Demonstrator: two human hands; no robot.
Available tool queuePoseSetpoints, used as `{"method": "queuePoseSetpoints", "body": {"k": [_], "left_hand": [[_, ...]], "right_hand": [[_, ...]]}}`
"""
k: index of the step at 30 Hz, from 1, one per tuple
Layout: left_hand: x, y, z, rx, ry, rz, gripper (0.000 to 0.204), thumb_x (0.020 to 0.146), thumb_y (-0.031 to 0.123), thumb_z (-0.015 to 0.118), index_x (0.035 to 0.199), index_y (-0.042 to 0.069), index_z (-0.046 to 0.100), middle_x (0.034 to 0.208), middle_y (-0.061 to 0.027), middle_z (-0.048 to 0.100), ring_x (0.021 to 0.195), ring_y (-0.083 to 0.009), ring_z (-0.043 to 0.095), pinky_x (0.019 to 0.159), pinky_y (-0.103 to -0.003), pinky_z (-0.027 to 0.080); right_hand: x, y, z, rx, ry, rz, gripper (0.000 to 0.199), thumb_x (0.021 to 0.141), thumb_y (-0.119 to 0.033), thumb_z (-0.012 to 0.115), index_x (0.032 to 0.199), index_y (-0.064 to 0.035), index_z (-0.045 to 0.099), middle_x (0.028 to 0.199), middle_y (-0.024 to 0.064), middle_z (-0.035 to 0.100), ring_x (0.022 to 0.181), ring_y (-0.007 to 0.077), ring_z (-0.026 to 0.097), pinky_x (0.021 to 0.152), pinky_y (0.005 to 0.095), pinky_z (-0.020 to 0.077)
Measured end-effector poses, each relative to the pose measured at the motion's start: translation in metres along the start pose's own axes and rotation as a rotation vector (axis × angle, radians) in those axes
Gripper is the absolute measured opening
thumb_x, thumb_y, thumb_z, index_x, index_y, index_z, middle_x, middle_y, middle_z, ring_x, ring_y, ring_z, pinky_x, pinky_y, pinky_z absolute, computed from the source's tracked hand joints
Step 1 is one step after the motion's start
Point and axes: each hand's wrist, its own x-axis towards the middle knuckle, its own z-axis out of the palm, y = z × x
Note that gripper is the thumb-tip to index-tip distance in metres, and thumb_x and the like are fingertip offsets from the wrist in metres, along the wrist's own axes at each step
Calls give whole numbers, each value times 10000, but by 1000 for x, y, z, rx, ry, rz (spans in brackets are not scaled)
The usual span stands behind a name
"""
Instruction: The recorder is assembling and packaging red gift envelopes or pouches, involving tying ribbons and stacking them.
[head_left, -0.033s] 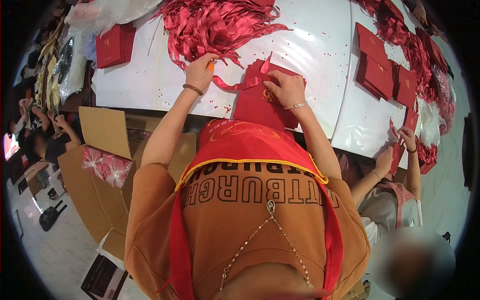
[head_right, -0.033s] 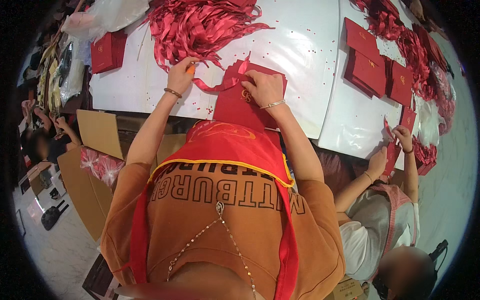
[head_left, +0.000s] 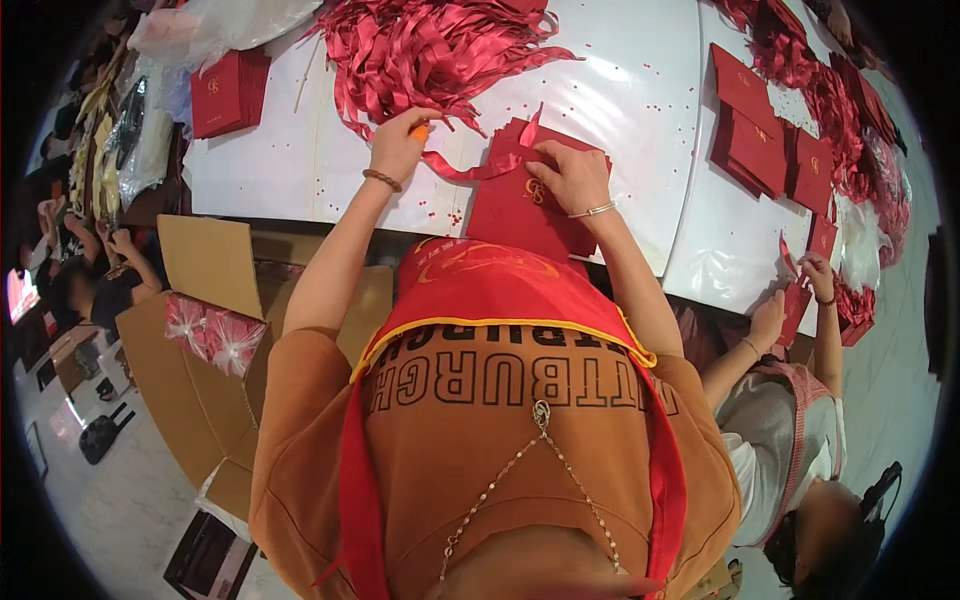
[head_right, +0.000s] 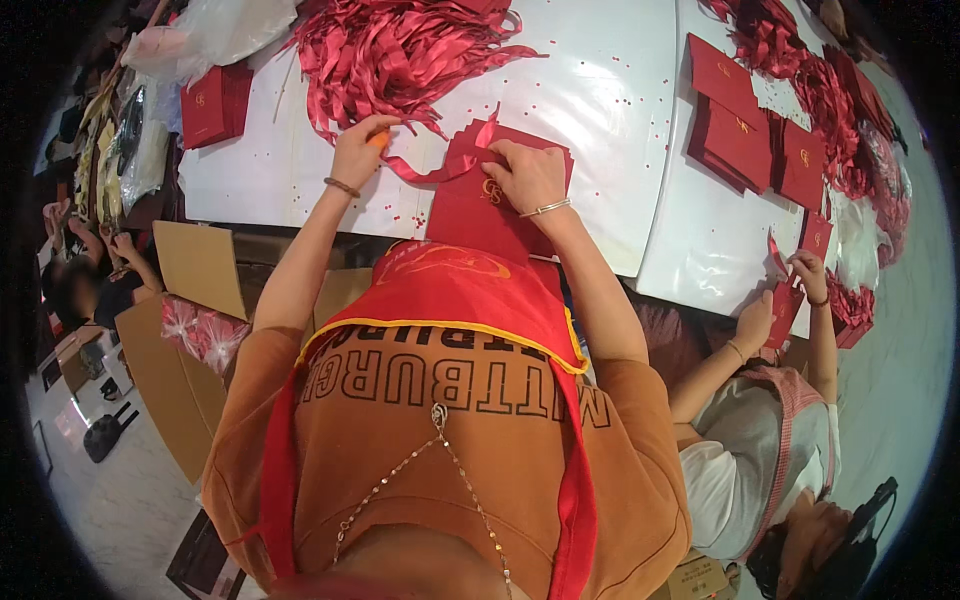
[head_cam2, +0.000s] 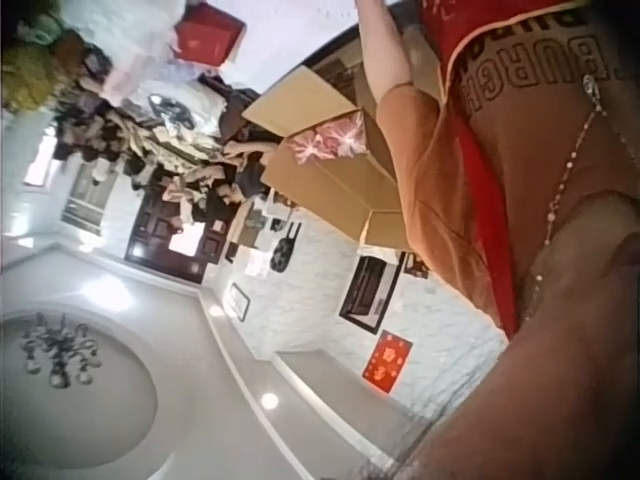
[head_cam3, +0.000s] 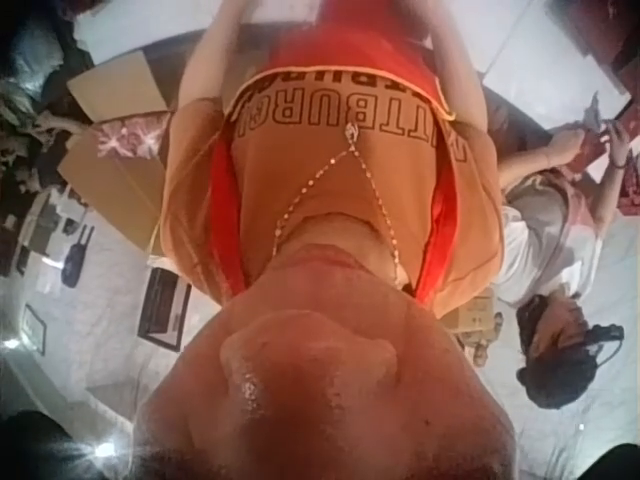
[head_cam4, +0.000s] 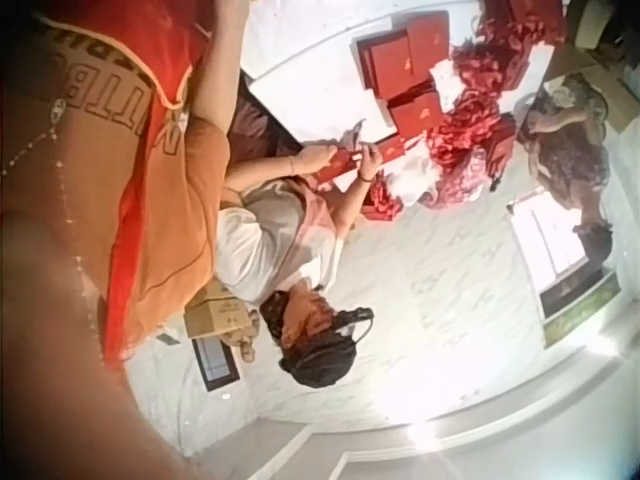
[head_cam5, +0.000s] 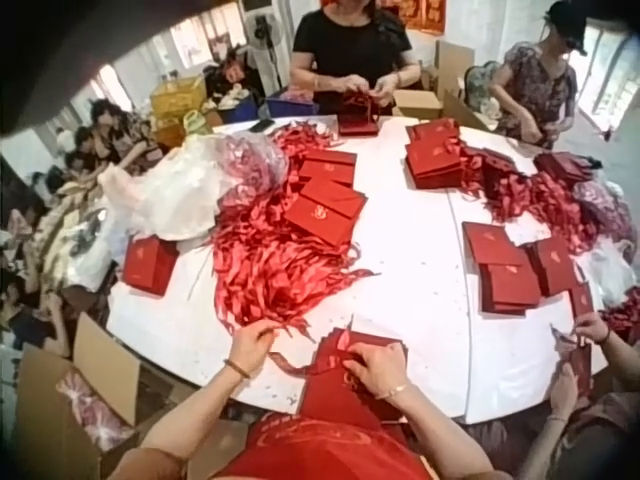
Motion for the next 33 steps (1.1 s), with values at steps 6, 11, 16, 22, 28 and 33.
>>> {"method": "queuePoseSetpoints", "body": {"k": [6, 11, 16, 22, 28, 33], "left_hand": [[-6, 60, 3, -661, -336, -42, 173, 839, 75, 527, 974, 15, 618, 861, -38, 602, 711, -79, 552, 639, -207, 444], [-2, 95, 50, -317, -263, 139, 157, 807, 81, 548, 940, 28, 614, 841, -93, 636, 700, -170, 603, 634, -261, 467], [6, 101, 46, 57, -299, 296, 163, 776, 84, 562, 919, 27, 615, 825, -132, 643, 754, -237, 627, 663, -299, 477], [4, 104, 46, 34, -246, 355, 141, 773, 82, 565, 896, 30, 612, 796, -128, 642, 720, -253, 627, 633, -314, 481], [-12, 111, 45, -31, -145, 348, 130, 773, 66, 595, 896, 22, 596, 704, -86, 631, 637, -164, 617, 565, -262, 470], [-28, 112, 68, -576, -485, -102, 145, 807, 47, 571, 938, -7, 598, 742, -65, 623, 622, -98, 589, 553, -212, 475]], "right_hand": [[-1, 0, -1, -19, 23, -26, 206, 753, -300, 614, 857, -122, 624, 656, 65, 615, 625, 231, 584, 619, 356, 341], [0, -7, -11, 129, -126, 103, 209, 714, -273, 652, 835, -105, 618, 681, 78, 597, 685, 248, 576, 640, 375, 372], [-19, 2, -35, -103, 86, -97, 220, 659, -214, 694, 820, -87, 614, 770, 92, 537, 802, 276, 531, 641, 366, 409], [-34, 11, -31, 122, 72, 56, 231, 699, -183, 682, 873, -53, 604, 756, 90, 547, 717, 238, 534, 623, 323, 433], [-30, 17, -32, 352, -79, 333, 251, 746, -189, 659, 919, -21, 591, 743, 113, 591, 630, 201, 553, 580, 297, 442], [-31, 20, -27, 400, -56, 354, 296, 721, -192, 669, 947, -16, 598, 797, 141, 610, 697, 250, 574, 648, 313, 449]]}}
